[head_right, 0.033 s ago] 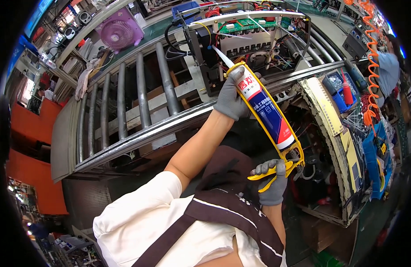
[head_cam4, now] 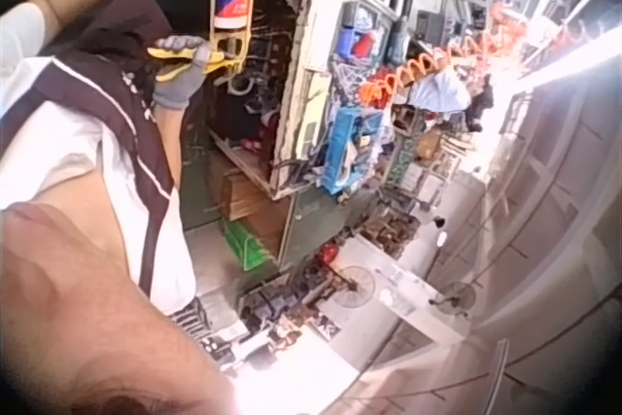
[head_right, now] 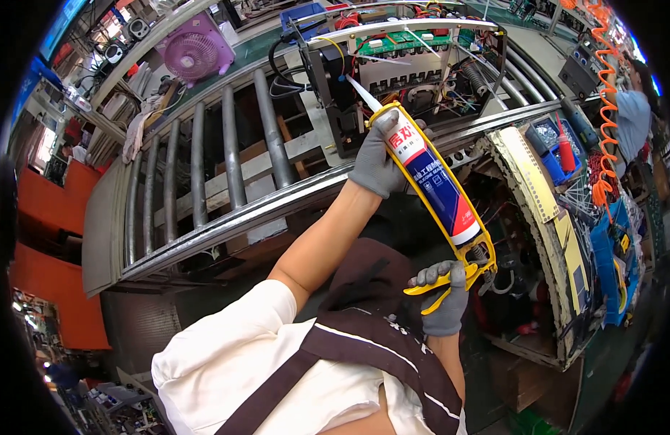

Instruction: The person assembles an electronic device on a production line by applying sealant to an electronic chassis with a caulking gun, then installing a circuit board, wire harness, and external casing into the chassis using a screwdriver and pliers.

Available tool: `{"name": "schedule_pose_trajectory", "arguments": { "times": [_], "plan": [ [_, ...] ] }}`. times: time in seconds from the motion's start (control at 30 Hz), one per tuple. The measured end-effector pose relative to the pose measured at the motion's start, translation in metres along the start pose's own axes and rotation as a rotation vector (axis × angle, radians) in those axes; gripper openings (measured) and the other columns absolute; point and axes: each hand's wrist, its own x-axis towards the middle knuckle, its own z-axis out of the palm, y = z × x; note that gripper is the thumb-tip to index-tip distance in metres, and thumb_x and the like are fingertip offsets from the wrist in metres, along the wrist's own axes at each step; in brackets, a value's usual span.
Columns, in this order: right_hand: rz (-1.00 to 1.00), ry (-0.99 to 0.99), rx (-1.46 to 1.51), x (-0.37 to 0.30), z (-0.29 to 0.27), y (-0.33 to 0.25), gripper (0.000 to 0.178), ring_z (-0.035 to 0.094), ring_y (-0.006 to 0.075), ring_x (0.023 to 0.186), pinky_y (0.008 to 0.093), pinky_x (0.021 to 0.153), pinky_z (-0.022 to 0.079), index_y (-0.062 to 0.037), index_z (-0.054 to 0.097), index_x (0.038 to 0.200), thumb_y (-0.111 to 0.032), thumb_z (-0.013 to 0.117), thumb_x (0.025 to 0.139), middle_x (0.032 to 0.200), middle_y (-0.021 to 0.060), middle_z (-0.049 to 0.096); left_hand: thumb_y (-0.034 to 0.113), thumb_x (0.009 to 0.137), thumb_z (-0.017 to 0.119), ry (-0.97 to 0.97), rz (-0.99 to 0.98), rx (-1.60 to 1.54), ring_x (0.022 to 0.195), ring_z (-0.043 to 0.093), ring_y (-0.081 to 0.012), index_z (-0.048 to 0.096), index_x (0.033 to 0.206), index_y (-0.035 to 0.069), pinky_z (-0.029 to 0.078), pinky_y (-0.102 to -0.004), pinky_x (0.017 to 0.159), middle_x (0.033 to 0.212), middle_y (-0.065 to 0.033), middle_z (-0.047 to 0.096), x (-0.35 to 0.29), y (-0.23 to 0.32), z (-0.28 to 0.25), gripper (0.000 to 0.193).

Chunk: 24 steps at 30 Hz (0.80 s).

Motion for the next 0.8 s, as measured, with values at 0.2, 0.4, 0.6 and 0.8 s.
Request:
{"name": "schedule_pose_trajectory", "arguments": {
  "times": [0.2,0.4,0.6,0.8],
  "plan": [
    [0.049,0.010,0.066,0.000,-0.011,0.007,0.030,0.051,0.0178,0.067,0.0380,0.070,0.048,-0.0113,0.052,0.081,-0.039,0.052,0.093,0.070,0.0020,0.051,0.031,0.081,0.069,0.025,-0.015,0.004,0.082,0.065,-0.0275,0.055,0.100,0.001,0.055,-0.0433,0.078,0.087,-0.0136,0.064,0.001,-0.004,-0.013,0.038],
    [0.155,0.047,0.189,0.012,-0.024,0.027,0.033,0.047,0.0161,0.065,0.0357,0.068,0.047,-0.0123,0.053,0.080,-0.043,0.052,0.092,0.069,0.0002,0.048,0.026,0.085,0.065,0.158,0.010,0.050,0.074,0.065,-0.0264,0.054,0.097,0.007,0.057,-0.0423,0.069,0.083,-0.0121,0.064,0.001,0.003,-0.023,0.026],
    [0.229,0.004,0.299,0.031,-0.047,0.058,0.033,0.047,0.0165,0.066,0.0356,0.069,0.046,-0.0124,0.053,0.081,-0.044,0.054,0.091,0.069,0.0002,0.048,0.017,0.086,0.062,0.273,0.137,0.236,0.066,0.064,-0.0218,0.055,0.096,0.008,0.055,-0.0357,0.061,0.077,-0.0094,0.064,0.011,0.004,-0.037,0.015],
    [0.348,-0.052,0.487,0.041,-0.057,0.075,0.036,0.046,0.0170,0.067,0.0358,0.071,0.046,-0.0113,0.054,0.081,-0.045,0.051,0.092,0.070,0.0014,0.047,0.008,0.081,0.067,0.347,0.230,0.313,0.060,0.057,-0.0128,0.054,0.099,0.009,0.049,-0.0269,0.054,0.073,-0.0020,0.058,0.004,0.007,-0.029,0.023]
  ]
}}
